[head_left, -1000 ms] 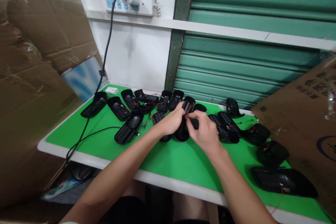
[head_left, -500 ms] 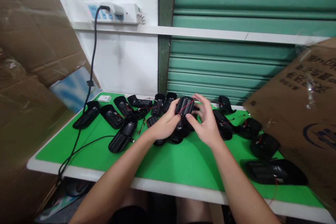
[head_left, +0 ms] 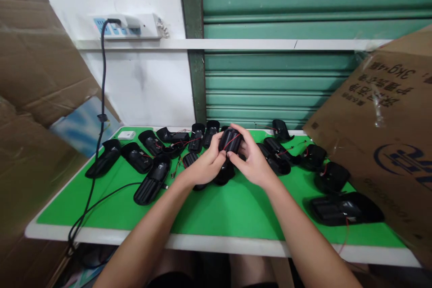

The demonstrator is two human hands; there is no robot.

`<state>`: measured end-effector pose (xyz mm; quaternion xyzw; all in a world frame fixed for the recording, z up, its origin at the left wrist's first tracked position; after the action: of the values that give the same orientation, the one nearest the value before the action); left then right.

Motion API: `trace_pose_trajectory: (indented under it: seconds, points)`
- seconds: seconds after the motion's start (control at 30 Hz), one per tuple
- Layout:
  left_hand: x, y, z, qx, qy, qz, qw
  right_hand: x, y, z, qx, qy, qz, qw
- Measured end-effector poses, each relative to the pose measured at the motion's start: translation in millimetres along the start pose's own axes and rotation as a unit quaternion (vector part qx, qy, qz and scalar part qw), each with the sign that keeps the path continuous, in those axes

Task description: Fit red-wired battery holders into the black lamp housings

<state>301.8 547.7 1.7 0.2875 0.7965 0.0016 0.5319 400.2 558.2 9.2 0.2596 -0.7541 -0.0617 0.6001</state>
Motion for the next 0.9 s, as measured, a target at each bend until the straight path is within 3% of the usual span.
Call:
trace_pose_trajectory:
  seconds: [0.2,0.63,0.83,0.9]
  points:
    - [4,0,1.5,-0.001,0.024,-0.005,1.000,-4,-1,7,0.021,0.012,0.003,1.000]
    - [-1,0,8.3,-0.031,0.034,0.020,0.999,-7,1,6,-0.028,-0.002,0.008,1.000]
    - [15,4,-7.4,-0.058,-0.068,-0.042,0.995,-8,1,11,0.033,0.061,0.043,0.997]
    - [24,5,-16.3,-0.080,-0.096,-0.059,0.990,-8,3,2,0.031,0.054,0.042,0.997]
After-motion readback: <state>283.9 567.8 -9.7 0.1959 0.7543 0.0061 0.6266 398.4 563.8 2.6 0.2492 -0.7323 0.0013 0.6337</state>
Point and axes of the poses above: each hand's wrist, its own y-axis towards the middle knuckle, its own z-axis out of the palm, x = y × z, the point moved 10 cm from there along y, towards the middle knuckle, and after that the axes turned 3 degrees about z, right-handed, at the moved point
